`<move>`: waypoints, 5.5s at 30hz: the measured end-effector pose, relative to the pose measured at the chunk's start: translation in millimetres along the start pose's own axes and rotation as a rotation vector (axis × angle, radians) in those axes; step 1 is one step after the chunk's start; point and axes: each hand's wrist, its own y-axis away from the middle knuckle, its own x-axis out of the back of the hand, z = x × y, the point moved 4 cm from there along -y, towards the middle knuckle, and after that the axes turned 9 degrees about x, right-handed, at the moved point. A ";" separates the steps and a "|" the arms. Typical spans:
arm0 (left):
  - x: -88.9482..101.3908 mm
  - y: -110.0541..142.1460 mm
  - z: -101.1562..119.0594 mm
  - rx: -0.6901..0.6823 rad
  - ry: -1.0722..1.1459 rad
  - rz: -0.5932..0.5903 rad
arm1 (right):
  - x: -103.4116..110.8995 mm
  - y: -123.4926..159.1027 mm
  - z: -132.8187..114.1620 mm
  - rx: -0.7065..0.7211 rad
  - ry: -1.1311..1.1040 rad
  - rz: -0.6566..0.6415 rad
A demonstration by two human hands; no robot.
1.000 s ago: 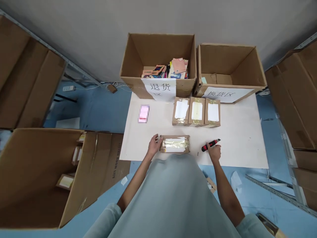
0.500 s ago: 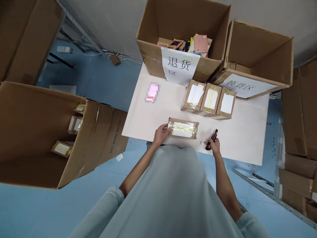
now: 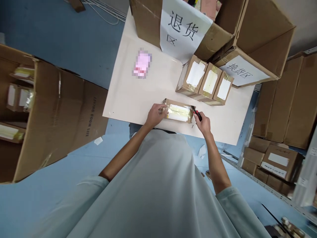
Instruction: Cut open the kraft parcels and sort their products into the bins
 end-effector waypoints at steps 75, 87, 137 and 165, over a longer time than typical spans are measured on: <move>-7.3 -11.1 -4.0 0.143 -0.008 0.103 | 56.4 -16.0 -88.5 0.409 0.759 -0.669; -10.2 -8.7 -1.3 0.143 0.005 0.079 | 56.9 -21.9 -73.5 0.383 0.768 -0.734; -123.3 -13.3 52.1 -0.691 -0.646 -0.367 | 5.6 49.5 -80.6 -0.321 0.269 -0.429; -130.9 -9.1 50.3 -0.613 -0.661 -0.292 | 7.1 26.3 -62.1 -0.268 0.182 -0.313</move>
